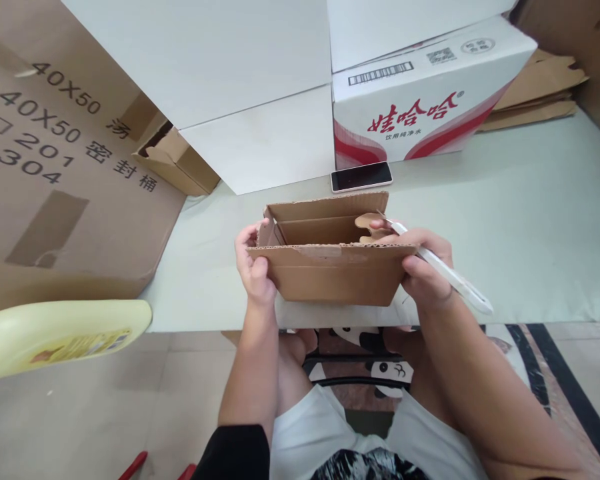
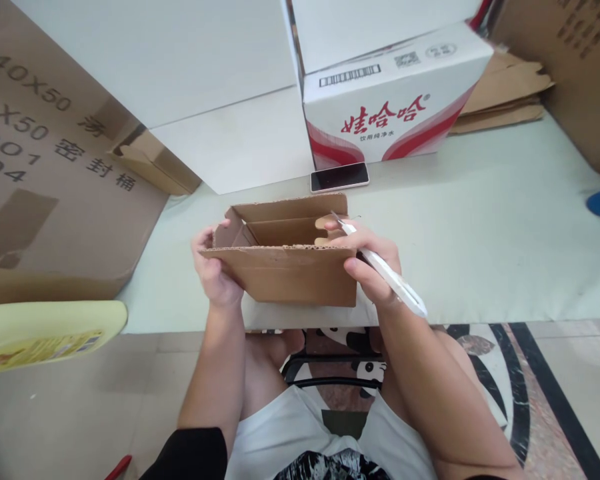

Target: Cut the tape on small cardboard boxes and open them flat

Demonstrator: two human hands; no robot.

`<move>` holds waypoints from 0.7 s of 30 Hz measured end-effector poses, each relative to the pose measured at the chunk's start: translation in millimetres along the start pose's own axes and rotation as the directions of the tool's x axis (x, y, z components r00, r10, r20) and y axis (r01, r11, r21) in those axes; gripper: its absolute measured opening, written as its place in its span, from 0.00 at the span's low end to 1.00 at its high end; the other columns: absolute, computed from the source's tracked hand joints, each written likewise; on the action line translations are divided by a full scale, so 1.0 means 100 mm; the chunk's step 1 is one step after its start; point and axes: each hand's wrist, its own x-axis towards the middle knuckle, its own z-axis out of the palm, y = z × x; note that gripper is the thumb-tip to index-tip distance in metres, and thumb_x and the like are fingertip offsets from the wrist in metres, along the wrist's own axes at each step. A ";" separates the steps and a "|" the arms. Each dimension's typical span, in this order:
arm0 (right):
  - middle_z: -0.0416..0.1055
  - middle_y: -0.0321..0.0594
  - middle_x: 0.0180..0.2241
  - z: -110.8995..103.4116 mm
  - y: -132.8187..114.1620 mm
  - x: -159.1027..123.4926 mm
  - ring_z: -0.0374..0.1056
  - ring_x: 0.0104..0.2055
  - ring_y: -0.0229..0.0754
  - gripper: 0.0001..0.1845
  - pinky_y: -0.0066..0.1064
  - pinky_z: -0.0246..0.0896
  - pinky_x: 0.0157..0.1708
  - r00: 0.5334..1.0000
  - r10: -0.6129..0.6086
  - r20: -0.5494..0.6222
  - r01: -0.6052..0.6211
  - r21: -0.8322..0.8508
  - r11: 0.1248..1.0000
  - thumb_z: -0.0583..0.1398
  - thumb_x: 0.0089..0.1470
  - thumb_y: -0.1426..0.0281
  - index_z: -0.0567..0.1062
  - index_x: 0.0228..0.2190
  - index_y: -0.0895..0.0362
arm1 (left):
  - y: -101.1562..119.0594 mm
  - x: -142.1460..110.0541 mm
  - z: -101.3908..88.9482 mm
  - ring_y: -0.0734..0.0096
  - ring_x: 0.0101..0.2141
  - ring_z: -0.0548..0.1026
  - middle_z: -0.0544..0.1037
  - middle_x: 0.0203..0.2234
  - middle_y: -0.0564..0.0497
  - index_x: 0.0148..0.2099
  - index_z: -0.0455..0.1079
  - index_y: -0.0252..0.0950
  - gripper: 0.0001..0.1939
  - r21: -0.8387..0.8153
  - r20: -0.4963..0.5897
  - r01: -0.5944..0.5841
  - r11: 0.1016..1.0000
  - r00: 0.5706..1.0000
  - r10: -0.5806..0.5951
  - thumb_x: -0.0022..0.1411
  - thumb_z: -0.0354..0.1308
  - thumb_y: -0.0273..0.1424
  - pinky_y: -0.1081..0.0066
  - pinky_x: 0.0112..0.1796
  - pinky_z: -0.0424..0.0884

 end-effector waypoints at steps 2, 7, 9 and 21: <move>0.83 0.40 0.37 0.01 -0.02 0.01 0.76 0.55 0.57 0.17 0.63 0.67 0.58 1.000 -0.016 0.010 0.015 0.075 0.997 0.64 0.56 0.49 0.73 0.32 0.49 | 0.00 0.00 -0.01 0.54 0.56 0.77 0.80 0.50 0.47 0.52 0.72 0.45 0.28 -0.076 0.025 -0.029 0.997 0.999 0.031 0.58 0.61 0.57 0.55 0.60 0.70; 0.84 0.39 0.44 0.03 0.00 -0.02 0.75 0.60 0.55 0.12 0.62 0.57 0.68 0.999 -0.006 -0.049 0.011 0.110 0.994 0.64 0.61 0.54 0.71 0.37 0.48 | -0.02 0.04 -0.03 0.57 0.47 0.80 0.83 0.40 0.48 0.46 0.76 0.41 0.22 -0.149 0.011 -0.250 0.957 0.967 0.255 0.59 0.61 0.51 0.54 0.56 0.73; 0.84 0.38 0.46 0.04 0.02 -0.03 0.73 0.63 0.55 0.13 0.60 0.54 0.71 0.998 0.006 -0.060 0.002 0.125 0.992 0.64 0.61 0.53 0.70 0.38 0.48 | -0.01 0.04 -0.02 0.58 0.46 0.79 0.83 0.39 0.48 0.47 0.77 0.41 0.19 -0.166 0.033 -0.277 0.946 0.958 0.286 0.60 0.62 0.48 0.56 0.54 0.73; 0.84 0.33 0.48 0.07 -0.01 0.01 0.67 0.68 0.48 0.25 0.58 0.51 0.73 0.947 0.285 -0.148 -0.263 0.155 0.952 0.70 0.55 0.56 0.59 0.39 0.46 | 0.06 0.08 -0.10 0.51 0.45 0.81 0.85 0.33 0.43 0.36 0.85 0.39 0.38 -0.147 0.369 -0.129 0.981 0.913 0.175 0.73 0.37 0.54 0.51 0.52 0.73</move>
